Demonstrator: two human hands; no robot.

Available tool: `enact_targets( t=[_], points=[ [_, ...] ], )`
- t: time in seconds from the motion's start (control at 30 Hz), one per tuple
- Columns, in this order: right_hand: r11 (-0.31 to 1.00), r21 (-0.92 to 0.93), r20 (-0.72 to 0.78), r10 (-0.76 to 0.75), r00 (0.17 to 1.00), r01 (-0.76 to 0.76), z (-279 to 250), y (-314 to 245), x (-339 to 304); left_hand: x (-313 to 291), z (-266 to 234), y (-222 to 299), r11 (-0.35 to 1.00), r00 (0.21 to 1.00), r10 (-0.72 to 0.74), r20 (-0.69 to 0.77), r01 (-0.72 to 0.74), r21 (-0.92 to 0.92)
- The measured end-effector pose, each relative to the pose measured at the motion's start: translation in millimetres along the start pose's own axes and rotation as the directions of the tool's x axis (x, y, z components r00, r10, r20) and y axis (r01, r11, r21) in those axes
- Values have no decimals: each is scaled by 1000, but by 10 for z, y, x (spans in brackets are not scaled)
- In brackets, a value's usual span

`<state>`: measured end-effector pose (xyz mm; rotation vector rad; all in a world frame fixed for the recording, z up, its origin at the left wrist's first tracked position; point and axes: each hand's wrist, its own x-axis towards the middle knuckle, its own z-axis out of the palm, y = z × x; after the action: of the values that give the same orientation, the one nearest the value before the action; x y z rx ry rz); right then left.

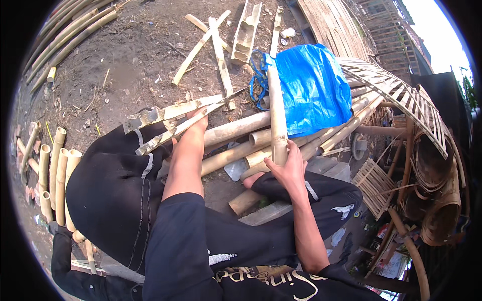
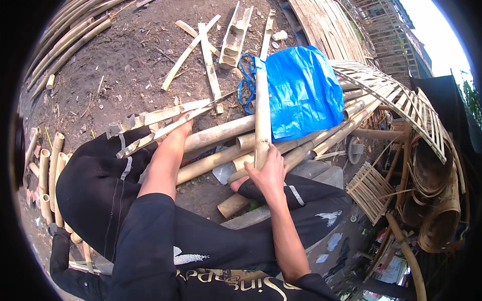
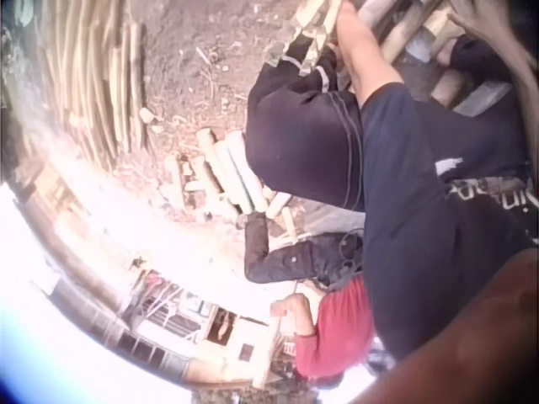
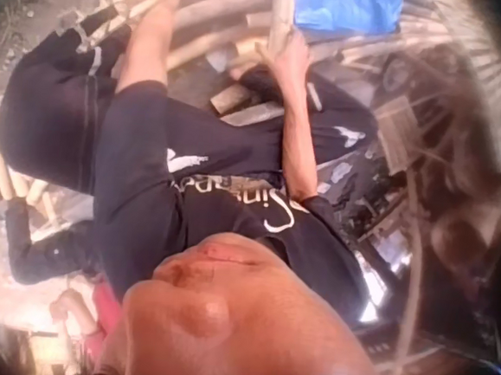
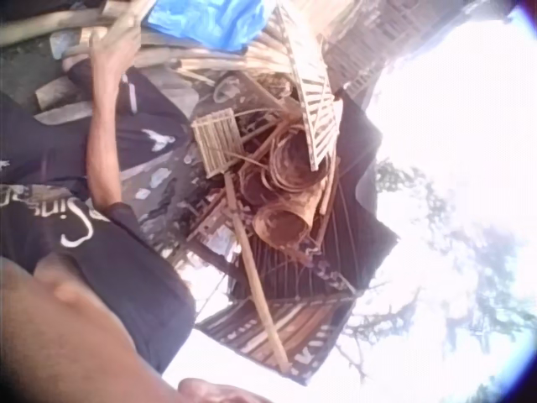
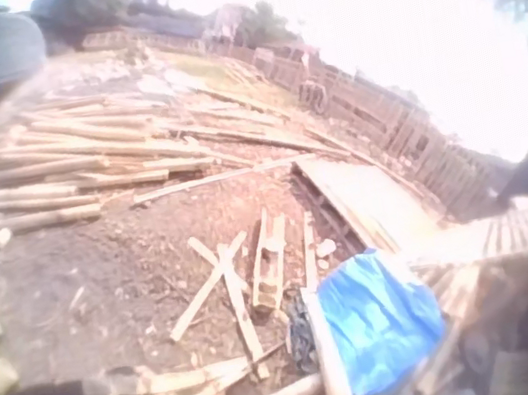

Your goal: The person uses a machete to shave and carve pieces of bamboo while sitting in an outdoor area filled with bamboo poles.

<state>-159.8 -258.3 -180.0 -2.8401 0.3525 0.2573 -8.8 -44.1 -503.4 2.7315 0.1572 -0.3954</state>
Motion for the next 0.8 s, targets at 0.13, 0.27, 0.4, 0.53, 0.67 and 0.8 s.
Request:
enact_targets(
  t=[0.13, 0.27, 0.4, 0.53, 0.67, 0.8],
  points=[
    [753, 449, -158, -464, 872, 482, -262, -1169, 88, 48, -60, -116, 1000, 1000, -1, 15, 1, 8],
    [473, 448, -345, -691, 635, 759, -178, -1928, 207, 62, -194, -87, 1000, 999, 12, 49, -13, 19],
    [476, 294, -492, -668, 558, 829, 29, -2388, 166, 94, -336, 65, 999, 996, 49, 80, -49, -3],
    [550, 174, -539, -641, 547, 817, 121, -2433, 367, 143, -520, 152, 997, 991, 73, 115, -72, -14],
    [567, 317, -589, -510, 627, 760, -125, -2055, 766, 122, -722, 51, 997, 980, 66, 189, -59, -43],
    [664, 590, -444, -210, 871, 460, -560, -1580, 1095, 110, -814, 131, 993, 926, -33, 375, 74, -97]
  ],
)
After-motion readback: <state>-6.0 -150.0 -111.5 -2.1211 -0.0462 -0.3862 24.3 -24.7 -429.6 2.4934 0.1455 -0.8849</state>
